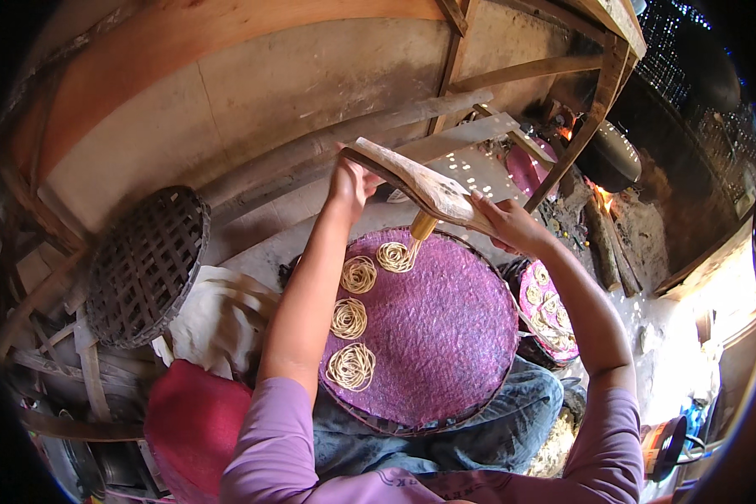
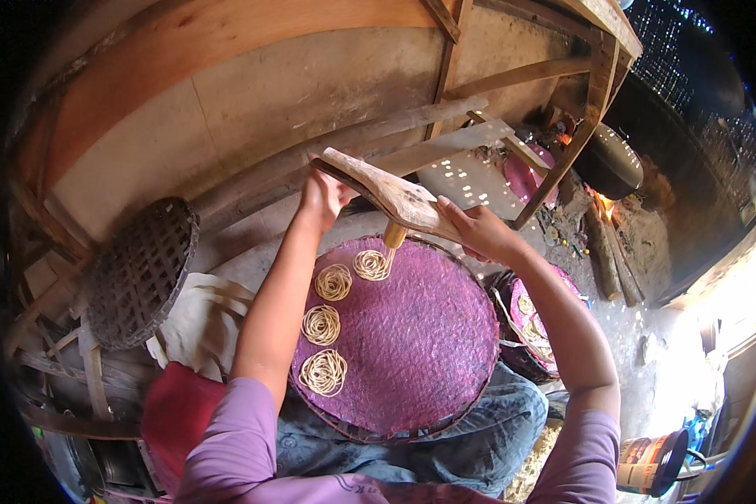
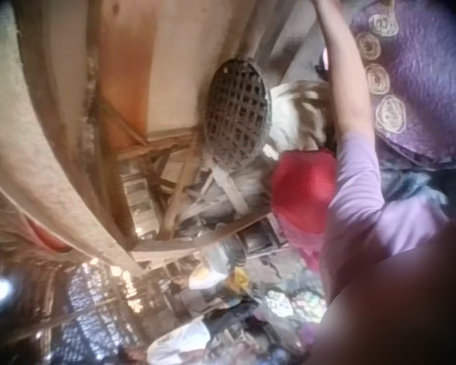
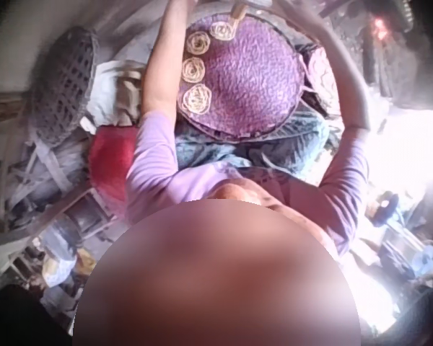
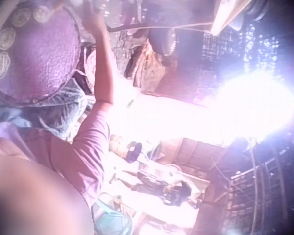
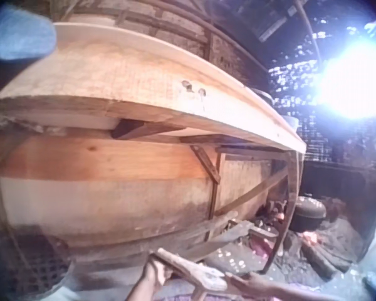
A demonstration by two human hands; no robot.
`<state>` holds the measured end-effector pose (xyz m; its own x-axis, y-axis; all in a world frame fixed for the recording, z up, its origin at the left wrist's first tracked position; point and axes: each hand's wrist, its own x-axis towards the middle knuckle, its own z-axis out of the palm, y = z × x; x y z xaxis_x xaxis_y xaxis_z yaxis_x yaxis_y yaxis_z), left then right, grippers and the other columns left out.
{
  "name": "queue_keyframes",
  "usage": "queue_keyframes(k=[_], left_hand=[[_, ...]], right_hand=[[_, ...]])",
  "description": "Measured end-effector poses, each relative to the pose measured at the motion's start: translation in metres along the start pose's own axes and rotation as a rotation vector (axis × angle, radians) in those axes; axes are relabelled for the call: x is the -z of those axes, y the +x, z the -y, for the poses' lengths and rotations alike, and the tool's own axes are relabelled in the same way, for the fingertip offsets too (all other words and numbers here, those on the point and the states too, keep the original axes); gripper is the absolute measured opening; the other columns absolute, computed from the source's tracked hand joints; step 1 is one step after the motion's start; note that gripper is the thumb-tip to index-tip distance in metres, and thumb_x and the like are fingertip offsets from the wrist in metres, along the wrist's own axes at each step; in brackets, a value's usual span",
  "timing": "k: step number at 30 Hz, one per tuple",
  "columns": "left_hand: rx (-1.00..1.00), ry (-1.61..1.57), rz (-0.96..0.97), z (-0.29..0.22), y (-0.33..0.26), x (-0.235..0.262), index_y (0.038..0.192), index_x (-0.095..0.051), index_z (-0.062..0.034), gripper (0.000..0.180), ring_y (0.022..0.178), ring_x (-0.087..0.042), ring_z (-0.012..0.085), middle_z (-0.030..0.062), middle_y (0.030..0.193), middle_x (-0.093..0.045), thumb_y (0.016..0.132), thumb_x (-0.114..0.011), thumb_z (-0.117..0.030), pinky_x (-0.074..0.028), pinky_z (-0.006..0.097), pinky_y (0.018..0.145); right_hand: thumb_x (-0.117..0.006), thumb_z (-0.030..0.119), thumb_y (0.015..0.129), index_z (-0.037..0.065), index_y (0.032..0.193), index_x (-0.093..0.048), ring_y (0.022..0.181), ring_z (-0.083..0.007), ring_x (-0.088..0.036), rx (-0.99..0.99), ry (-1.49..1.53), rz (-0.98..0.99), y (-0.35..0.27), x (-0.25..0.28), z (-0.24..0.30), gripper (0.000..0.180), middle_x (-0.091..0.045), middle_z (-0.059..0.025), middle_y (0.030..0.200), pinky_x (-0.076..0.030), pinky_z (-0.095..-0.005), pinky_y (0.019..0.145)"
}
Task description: The person sits on the floor and uses a wooden tool to extrude dough into spiral shapes onto a pink mat. They repeatedly scoop dough from a bowl, press it through the tool, and arrange the formed spirals on the mat.
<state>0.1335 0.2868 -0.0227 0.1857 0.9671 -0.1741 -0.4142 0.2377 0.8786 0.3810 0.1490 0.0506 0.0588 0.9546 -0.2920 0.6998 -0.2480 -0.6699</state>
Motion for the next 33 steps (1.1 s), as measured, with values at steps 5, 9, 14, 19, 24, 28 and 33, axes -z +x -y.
queue_keyframes(k=[5,9,14,19,24,28,33], left_hand=[[0.065,0.856,0.359,0.032,-0.028,0.0,0.133,-0.051,-0.0106,0.059,0.106,-0.053,0.0158,0.0073,0.124,-0.062,0.094,-0.036,-0.052,-0.037,0.036,0.095],[0.191,0.818,0.378,0.055,-0.016,0.0,0.137,-0.049,-0.0094,0.062,0.124,-0.046,0.0211,0.0101,0.129,-0.059,0.092,-0.039,-0.051,-0.032,0.05,0.103],[0.251,0.814,0.465,0.061,0.005,0.007,0.139,-0.047,-0.0112,0.059,0.131,-0.042,0.0237,0.0094,0.135,-0.053,0.09,-0.045,-0.044,-0.032,0.056,0.102],[0.364,0.785,0.272,0.064,-0.003,0.003,0.117,-0.063,-0.0124,0.049,0.105,-0.058,0.0122,0.0059,0.107,-0.068,0.093,-0.041,-0.049,-0.049,0.034,0.085],[0.27,0.799,0.269,0.055,-0.017,-0.005,0.122,-0.06,-0.011,0.052,0.108,-0.057,0.0143,0.0071,0.114,-0.066,0.092,-0.043,-0.05,-0.047,0.033,0.087],[0.251,0.84,0.302,0.052,-0.017,-0.001,0.125,-0.058,-0.0074,0.061,0.113,-0.056,0.0181,0.0112,0.123,-0.063,0.092,-0.042,-0.056,-0.044,0.036,0.094],[0.136,1.114,0.308,0.066,-0.008,0.023,0.133,-0.054,-0.0079,0.081,0.112,-0.056,0.0292,0.0141,0.125,-0.063,0.092,-0.025,-0.072,-0.034,0.042,0.105]], right_hand=[[-0.04,0.067,0.094,0.004,0.07,-0.062,0.039,-0.0117,-0.045,-0.01,0.0,0.003,0.001,-0.007,0.0,0.071,-0.046,-0.0019,0.048,-0.036,-0.0296,0.039],[-0.04,0.064,0.096,0.004,0.08,-0.064,0.04,-0.0092,-0.044,-0.012,0.001,-0.012,-0.001,-0.014,0.003,0.067,-0.047,0.0003,0.05,-0.034,-0.0279,0.038],[-0.047,0.064,0.094,-0.001,0.093,-0.07,0.05,-0.0136,-0.05,-0.016,0.025,0.01,0.001,-0.015,0.003,0.069,-0.054,-0.0054,0.058,-0.042,-0.0322,0.047],[-0.046,0.062,0.095,-0.003,0.081,-0.068,0.054,-0.0167,-0.053,0.033,0.012,-0.033,0.01,-0.019,-0.008,0.07,-0.054,-0.0088,0.056,-0.045,-0.0371,0.056],[-0.044,0.062,0.096,0.0,0.086,-0.069,0.046,-0.0098,-0.045,0.1,-0.019,-0.073,0.017,-0.024,-0.014,0.068,-0.047,0.0004,0.053,-0.036,-0.0303,0.044],[-0.043,0.062,0.096,0.001,0.083,-0.069,0.047,-0.0102,-0.046,0.16,-0.007,-0.125,0.019,-0.026,-0.014,0.068,-0.047,0.0,0.053,-0.037,-0.0306,0.045],[-0.043,0.061,0.097,0.002,0.081,-0.068,0.045,-0.0094,-0.044,0.097,0.04,-0.146,0.017,-0.023,-0.018,0.066,-0.046,0.0011,0.052,-0.035,-0.03,0.043]])
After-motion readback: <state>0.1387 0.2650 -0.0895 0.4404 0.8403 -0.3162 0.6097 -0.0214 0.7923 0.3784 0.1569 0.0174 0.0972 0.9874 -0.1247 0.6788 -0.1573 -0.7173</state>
